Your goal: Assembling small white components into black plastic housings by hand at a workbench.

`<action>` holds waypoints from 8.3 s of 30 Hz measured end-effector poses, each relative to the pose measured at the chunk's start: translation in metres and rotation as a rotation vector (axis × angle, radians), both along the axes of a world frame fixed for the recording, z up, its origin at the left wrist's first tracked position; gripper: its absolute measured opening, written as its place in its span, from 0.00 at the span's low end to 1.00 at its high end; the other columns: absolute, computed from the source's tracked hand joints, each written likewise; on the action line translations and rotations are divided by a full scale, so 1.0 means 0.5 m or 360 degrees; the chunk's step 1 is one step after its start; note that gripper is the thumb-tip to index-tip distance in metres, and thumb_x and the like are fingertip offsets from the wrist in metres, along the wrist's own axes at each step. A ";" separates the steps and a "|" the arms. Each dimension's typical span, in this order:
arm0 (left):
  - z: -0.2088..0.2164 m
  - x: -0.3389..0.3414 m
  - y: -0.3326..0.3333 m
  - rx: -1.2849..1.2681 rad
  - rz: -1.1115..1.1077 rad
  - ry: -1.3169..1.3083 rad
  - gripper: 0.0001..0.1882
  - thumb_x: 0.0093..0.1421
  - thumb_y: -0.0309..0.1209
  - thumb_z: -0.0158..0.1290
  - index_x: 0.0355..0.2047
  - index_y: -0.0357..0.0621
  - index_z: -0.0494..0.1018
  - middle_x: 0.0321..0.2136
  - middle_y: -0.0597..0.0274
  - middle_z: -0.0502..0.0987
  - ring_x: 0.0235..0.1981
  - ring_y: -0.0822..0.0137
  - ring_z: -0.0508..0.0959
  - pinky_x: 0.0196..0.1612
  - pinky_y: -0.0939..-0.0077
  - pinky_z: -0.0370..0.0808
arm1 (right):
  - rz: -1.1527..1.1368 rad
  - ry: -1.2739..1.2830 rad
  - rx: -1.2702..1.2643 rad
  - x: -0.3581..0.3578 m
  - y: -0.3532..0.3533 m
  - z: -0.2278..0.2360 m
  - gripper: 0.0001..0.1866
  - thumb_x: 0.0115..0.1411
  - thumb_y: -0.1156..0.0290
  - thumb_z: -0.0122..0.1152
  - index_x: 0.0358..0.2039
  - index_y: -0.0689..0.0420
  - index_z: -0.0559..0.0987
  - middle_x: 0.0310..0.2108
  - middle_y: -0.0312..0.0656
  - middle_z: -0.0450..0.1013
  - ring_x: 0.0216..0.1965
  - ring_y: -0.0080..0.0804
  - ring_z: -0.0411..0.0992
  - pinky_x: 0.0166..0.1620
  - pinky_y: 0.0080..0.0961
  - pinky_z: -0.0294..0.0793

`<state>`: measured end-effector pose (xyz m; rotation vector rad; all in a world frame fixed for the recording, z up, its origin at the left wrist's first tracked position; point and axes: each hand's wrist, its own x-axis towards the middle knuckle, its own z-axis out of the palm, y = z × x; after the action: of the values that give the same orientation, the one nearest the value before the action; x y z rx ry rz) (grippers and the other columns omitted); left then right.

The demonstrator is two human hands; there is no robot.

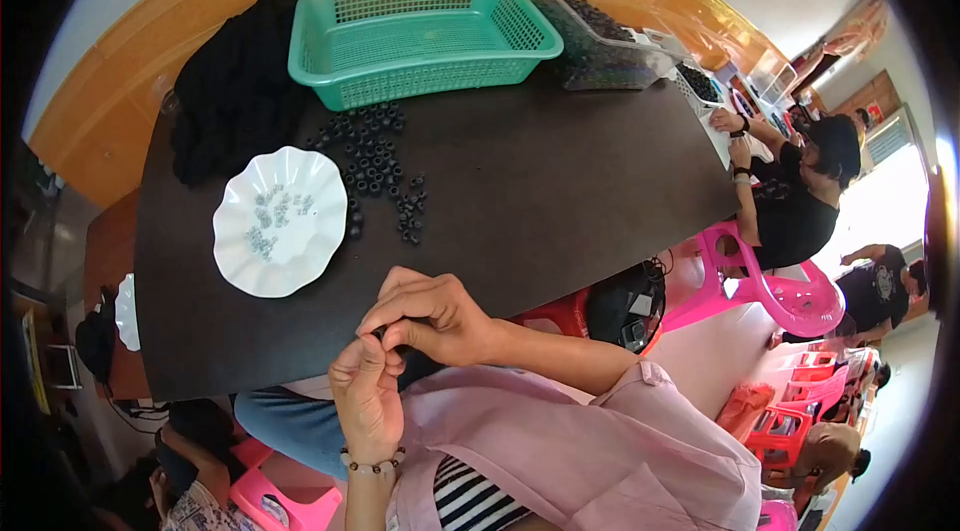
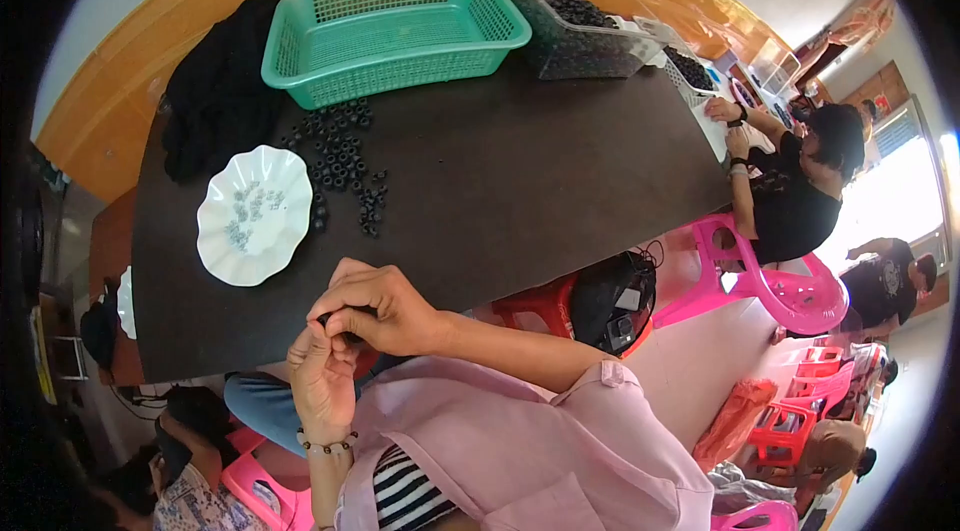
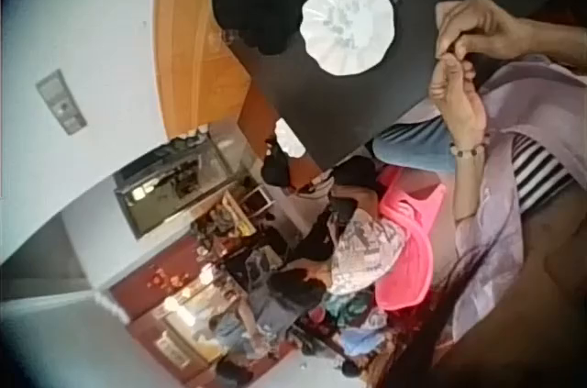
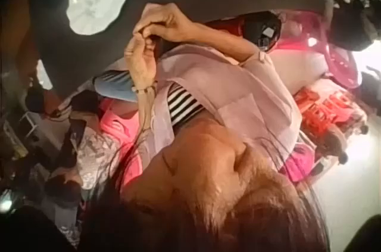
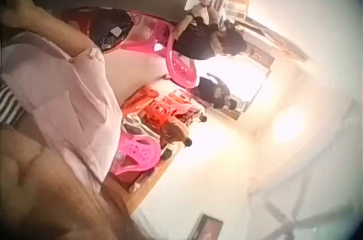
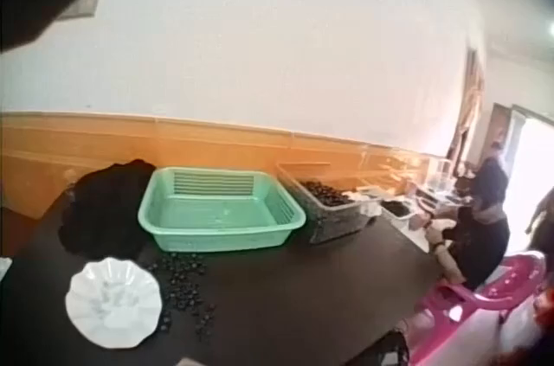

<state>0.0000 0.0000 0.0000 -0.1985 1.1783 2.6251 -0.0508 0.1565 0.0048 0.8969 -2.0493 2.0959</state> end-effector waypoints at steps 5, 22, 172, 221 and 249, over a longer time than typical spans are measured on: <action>0.014 -0.003 0.035 0.0203 0.0091 -0.0276 0.14 0.64 0.40 0.52 0.32 0.42 0.76 0.26 0.70 0.73 0.26 0.79 0.69 0.31 0.84 0.67 | -0.0070 0.0060 0.0168 0.005 0.019 -0.001 0.12 0.54 0.70 0.65 0.40 0.59 0.80 0.30 0.37 0.77 0.33 0.31 0.68 0.41 0.28 0.68; -0.012 -0.014 0.015 0.0193 0.0021 -0.0289 0.14 0.65 0.30 0.48 0.48 0.38 0.72 0.31 0.68 0.74 0.24 0.78 0.69 0.29 0.84 0.68 | -0.1890 0.0490 0.1619 -0.373 0.604 0.282 0.19 0.56 0.61 0.60 0.46 0.54 0.80 0.36 0.47 0.79 0.37 0.34 0.78 0.40 0.28 0.74; -0.068 -0.307 -0.135 0.0406 0.0121 -0.0338 0.12 0.64 0.34 0.52 0.40 0.38 0.75 0.30 0.69 0.77 0.25 0.81 0.71 0.31 0.86 0.70 | -0.0434 0.0103 0.1044 -0.541 0.057 -0.018 0.08 0.56 0.82 0.58 0.38 0.61 0.79 0.31 0.39 0.75 0.31 0.21 0.70 0.35 0.19 0.69; -0.071 -0.318 -0.175 0.0236 0.0219 -0.0260 0.15 0.60 0.35 0.56 0.42 0.38 0.75 0.29 0.67 0.77 0.24 0.79 0.73 0.30 0.87 0.72 | 0.0582 0.0672 0.1073 -0.467 -0.147 0.101 0.07 0.47 0.77 0.67 0.27 0.56 0.78 0.25 0.37 0.72 0.28 0.37 0.69 0.31 0.28 0.68; -0.091 -0.304 -0.145 0.0620 -0.0069 -0.0335 0.13 0.61 0.33 0.55 0.43 0.39 0.73 0.30 0.64 0.75 0.29 0.74 0.72 0.33 0.81 0.69 | 0.0662 -0.0303 0.0809 -0.422 -0.099 0.043 0.09 0.53 0.72 0.67 0.30 0.59 0.76 0.25 0.32 0.70 0.25 0.18 0.65 0.28 0.20 0.65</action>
<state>-0.1522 -0.0724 -0.0457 -0.3554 0.5841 2.6521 -0.2619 0.1071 0.0261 1.3335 -2.7744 1.9112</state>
